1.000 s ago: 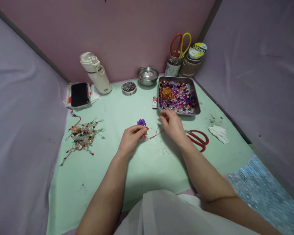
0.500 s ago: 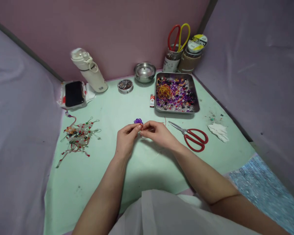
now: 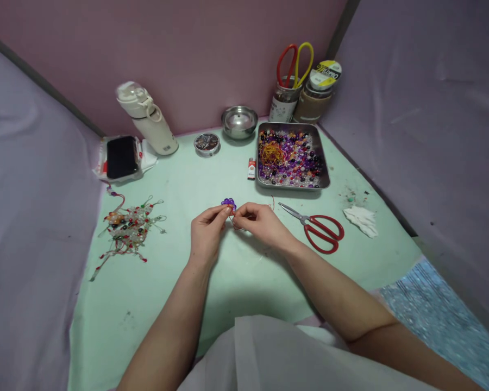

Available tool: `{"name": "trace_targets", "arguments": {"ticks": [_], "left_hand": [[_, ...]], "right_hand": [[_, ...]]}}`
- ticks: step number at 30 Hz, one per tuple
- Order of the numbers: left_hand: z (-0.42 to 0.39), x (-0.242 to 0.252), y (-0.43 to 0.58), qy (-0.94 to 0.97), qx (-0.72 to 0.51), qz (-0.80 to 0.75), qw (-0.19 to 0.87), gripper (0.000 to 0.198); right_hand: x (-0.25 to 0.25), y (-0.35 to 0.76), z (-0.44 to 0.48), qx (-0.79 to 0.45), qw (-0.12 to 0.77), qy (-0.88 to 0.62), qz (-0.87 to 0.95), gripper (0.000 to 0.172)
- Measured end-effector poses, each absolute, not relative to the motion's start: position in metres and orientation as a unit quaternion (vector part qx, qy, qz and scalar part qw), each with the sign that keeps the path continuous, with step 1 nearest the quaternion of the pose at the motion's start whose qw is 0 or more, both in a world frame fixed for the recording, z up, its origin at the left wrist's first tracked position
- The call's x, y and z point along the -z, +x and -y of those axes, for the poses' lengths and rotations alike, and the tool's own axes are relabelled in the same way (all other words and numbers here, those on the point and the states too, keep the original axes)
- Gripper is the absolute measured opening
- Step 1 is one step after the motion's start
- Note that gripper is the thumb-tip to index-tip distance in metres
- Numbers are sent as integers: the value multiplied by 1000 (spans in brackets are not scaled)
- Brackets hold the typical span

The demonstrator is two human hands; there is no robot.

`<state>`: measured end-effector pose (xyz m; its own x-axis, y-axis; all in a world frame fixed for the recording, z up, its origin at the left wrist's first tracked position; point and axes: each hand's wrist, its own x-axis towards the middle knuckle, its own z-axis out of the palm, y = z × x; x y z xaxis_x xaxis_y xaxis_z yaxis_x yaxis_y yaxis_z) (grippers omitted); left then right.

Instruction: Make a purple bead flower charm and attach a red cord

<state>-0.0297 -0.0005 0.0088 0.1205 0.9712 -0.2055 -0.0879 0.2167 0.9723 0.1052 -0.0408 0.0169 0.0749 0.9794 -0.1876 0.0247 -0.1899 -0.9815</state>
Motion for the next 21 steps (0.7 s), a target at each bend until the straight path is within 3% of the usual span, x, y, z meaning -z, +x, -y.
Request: {"name": "trace_targets", "arguments": {"ticks": [8,11,13,15,17,21], "left_hand": [[-6,-7,-32,350,-465,-461,670,23],[-7,-6,-33,339,-462,-461,678,22],[-6,-6,-33,340,-456,-462,681,22],[-5,-7,-31,345,-445,-463,685,22],[-2,-9,-30,352,-432,-467,687,23],[2,-15,-27,361,-414,-471,691,23]], "right_hand": [[-31,144,38,-606,499,-494,373,13],[-30,160,35,-408,562,-606,388,16],[-28,161,35,-221,566,-656,447,13],[-26,152,36,-116,550,-644,519,6],[-24,139,39,-128,543,-602,571,8],[-21,116,43,-276,557,-526,581,17]]}}
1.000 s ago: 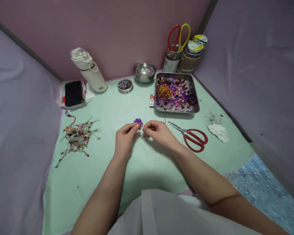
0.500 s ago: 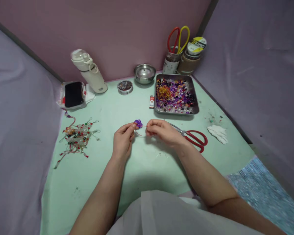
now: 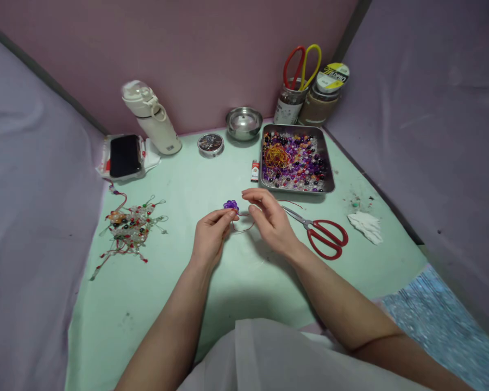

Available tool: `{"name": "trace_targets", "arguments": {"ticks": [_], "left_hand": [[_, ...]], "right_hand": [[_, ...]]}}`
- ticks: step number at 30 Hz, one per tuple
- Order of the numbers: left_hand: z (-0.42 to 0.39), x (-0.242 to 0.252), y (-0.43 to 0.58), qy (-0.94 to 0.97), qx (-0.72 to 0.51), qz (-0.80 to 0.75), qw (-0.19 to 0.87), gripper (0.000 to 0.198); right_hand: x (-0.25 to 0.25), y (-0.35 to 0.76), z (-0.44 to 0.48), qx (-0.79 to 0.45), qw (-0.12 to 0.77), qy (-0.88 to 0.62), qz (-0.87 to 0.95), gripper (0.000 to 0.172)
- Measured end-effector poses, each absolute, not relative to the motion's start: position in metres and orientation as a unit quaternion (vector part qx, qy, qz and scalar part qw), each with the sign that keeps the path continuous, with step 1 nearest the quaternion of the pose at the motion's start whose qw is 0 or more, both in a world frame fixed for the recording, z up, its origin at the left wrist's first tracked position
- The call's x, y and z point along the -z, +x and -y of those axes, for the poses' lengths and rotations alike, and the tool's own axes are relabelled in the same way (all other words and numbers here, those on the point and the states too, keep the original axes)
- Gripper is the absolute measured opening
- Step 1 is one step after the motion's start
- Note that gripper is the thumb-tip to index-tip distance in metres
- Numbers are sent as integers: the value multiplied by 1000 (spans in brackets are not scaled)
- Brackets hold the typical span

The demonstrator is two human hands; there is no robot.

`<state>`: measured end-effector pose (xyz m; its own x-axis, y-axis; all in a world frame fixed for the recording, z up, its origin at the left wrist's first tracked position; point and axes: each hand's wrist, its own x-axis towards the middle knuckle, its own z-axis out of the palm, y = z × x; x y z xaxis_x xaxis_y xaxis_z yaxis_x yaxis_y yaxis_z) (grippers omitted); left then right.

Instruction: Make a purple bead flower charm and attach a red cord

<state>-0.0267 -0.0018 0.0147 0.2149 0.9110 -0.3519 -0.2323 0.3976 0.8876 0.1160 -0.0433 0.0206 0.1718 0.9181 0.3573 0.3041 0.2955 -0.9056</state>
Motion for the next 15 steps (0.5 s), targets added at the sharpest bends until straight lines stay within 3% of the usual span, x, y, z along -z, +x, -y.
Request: {"name": "trace_targets", "arguments": {"ticks": [7,15], "left_hand": [[4,-8,-27,400,-413,-458,678,21],[4,-8,-29,536,-395,-493,560,13]], "right_hand": [[-11,110,41,-431,511,-543,508,20],[-10,108,41,-374,504,-573,527,7]]}}
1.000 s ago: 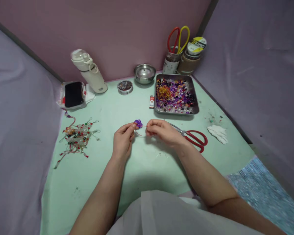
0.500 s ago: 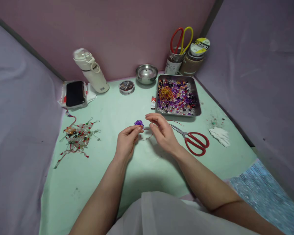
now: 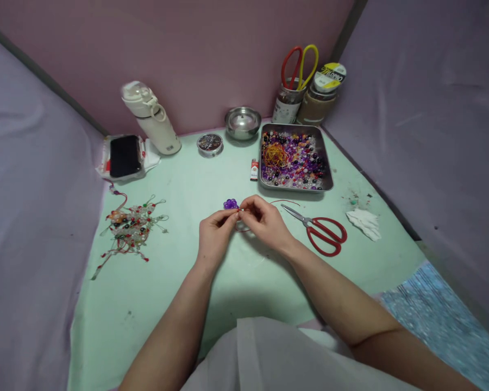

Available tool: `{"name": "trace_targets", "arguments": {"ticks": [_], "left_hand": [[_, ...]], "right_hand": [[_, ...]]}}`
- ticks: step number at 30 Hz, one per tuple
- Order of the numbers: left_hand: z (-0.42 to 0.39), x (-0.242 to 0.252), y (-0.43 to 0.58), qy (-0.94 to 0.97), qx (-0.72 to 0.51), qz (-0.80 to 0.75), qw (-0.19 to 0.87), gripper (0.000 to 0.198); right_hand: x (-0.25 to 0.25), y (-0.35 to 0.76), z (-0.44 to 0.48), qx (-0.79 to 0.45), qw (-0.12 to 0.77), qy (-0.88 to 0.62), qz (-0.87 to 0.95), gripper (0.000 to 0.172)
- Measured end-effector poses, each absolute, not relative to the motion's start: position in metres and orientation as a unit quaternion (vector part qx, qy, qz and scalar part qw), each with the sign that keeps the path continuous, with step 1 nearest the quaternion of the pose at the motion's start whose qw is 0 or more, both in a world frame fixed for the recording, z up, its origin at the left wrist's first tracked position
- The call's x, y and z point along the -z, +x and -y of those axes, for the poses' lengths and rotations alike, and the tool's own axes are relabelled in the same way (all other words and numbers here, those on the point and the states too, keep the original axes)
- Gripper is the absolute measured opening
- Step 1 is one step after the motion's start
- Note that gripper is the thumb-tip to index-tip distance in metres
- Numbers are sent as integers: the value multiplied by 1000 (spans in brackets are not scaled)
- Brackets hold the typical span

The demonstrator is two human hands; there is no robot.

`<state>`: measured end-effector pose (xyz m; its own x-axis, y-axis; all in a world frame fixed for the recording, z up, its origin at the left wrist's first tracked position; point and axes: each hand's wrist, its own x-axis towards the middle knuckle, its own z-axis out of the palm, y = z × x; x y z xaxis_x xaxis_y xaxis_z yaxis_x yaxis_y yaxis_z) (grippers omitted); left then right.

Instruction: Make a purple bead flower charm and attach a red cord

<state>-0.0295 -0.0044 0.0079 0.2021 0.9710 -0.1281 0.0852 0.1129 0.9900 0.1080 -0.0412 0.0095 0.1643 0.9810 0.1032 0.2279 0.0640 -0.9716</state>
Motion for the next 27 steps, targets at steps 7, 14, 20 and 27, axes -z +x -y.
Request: {"name": "trace_targets", "arguments": {"ticks": [7,14,20,27], "left_hand": [[4,-8,-27,377,-391,-460,702,20],[0,-7,-29,309,-405,-427,747,24],[-5,-4,-32,307,-422,-428,738,21],[-4,-8,-34,327,-396,-411,753,19]], "right_hand": [[-15,110,42,-363,467,-579,561,8],[-16,110,45,-366,476,-589,540,8],[-22,113,46,-337,452,-606,561,11],[-25,116,47,-399,465,-582,535,11]]}}
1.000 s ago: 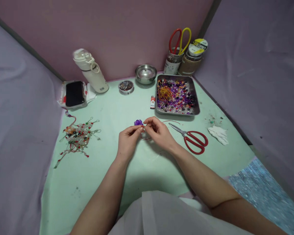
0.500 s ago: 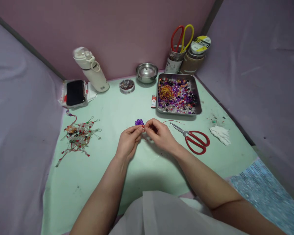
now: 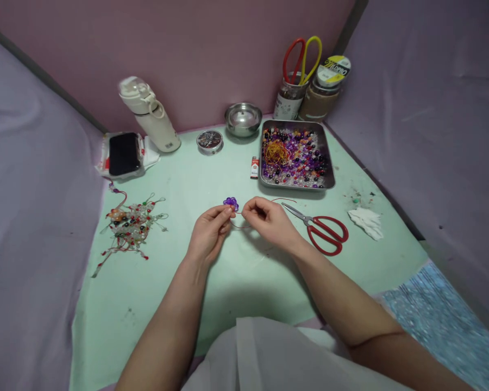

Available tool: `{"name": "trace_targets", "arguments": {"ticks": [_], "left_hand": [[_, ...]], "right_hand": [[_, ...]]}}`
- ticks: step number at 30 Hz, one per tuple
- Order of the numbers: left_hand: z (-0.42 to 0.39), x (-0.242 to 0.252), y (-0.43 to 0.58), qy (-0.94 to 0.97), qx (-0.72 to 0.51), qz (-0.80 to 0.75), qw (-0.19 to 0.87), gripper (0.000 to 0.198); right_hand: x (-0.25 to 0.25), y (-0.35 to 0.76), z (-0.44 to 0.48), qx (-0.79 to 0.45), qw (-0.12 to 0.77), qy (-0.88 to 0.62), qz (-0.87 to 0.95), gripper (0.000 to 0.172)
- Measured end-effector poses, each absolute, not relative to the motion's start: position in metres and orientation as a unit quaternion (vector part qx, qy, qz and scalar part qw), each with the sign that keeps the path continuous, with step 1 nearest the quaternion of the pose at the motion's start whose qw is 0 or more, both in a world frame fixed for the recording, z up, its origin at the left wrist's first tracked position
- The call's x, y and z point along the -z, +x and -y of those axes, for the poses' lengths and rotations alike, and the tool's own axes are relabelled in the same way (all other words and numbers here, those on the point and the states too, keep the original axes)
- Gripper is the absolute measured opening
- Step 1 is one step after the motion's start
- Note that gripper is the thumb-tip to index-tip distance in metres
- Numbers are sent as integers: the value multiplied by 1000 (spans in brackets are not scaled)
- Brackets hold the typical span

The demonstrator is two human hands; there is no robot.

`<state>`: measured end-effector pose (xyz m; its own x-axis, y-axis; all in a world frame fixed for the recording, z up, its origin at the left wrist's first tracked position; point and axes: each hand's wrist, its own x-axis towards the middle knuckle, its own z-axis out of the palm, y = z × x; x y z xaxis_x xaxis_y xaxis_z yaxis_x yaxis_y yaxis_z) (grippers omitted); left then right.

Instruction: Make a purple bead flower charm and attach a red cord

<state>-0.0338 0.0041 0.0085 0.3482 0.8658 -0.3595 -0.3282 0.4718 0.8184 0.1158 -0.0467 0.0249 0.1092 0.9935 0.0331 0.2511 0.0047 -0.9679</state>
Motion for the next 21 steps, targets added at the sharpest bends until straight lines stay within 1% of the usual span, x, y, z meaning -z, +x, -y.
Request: {"name": "trace_targets", "arguments": {"ticks": [1,4,6,12,21], "left_hand": [[-3,-10,-34,334,-383,-411,757,19],[-1,-12,-34,350,-346,-408,769,18],[1,-13,-33,364,-339,-412,763,17],[4,-12,-28,400,-387,-428,712,18],[7,-10,-26,495,-403,-468,611,14]], "right_hand": [[-24,116,46,-389,472,-586,532,10],[-24,116,45,-369,480,-577,548,17],[-23,116,45,-361,477,-567,566,17],[-21,117,45,-318,482,-577,578,8],[-18,118,44,-329,480,-582,567,8]]}}
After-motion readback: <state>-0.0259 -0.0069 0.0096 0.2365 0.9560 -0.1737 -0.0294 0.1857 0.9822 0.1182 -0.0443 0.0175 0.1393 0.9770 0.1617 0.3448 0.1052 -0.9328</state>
